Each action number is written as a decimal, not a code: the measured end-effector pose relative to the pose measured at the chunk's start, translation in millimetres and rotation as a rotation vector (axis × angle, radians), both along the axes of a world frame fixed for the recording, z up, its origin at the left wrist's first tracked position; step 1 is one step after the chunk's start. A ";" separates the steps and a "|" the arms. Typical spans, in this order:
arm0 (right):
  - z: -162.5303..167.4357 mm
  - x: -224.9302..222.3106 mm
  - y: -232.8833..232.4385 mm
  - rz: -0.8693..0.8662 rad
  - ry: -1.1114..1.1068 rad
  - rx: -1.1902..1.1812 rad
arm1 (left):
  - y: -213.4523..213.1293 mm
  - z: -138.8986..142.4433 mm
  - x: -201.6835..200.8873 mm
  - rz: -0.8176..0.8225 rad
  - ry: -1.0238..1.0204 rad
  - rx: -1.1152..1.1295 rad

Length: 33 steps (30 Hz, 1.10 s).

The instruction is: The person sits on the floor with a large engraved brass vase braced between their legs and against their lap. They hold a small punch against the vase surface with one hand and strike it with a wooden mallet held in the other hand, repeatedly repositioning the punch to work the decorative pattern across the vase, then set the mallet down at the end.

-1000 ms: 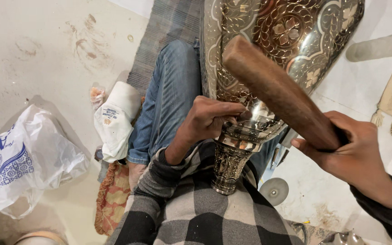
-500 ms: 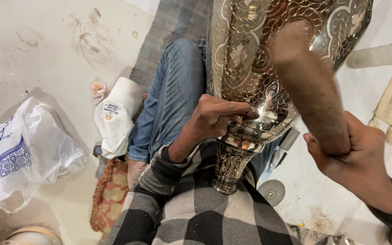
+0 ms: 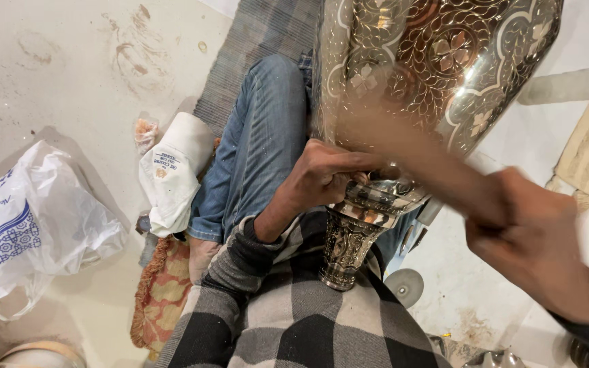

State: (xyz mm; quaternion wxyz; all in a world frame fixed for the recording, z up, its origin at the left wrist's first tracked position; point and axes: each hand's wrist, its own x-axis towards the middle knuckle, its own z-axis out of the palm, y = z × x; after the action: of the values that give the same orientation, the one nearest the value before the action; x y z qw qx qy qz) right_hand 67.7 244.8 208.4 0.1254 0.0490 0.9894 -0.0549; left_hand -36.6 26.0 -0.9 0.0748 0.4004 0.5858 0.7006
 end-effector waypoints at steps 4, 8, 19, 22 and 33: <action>-9.2 8.7 13.7 -0.134 0.175 -0.222 | 5.3 -2.8 0.1 0.011 -0.015 0.087; -14.2 11.4 8.6 0.104 0.247 -0.161 | 7.5 -6.2 0.7 0.005 -0.006 0.110; -1.4 6.8 3.4 -0.084 -0.021 0.052 | 8.3 -20.5 1.5 0.043 -0.050 0.117; -8.2 4.0 8.4 -0.304 -0.180 -0.189 | 7.9 -25.6 0.5 0.067 -0.013 0.131; -1.0 4.4 1.7 0.062 -0.018 0.021 | 10.4 -43.7 4.3 -0.005 -0.113 0.120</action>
State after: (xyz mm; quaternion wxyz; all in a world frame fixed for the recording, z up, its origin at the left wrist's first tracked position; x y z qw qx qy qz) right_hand 72.1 246.5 207.5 0.1355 0.0201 0.9898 -0.0399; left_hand -32.3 36.4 -44.6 0.0853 0.3656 0.5367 0.7556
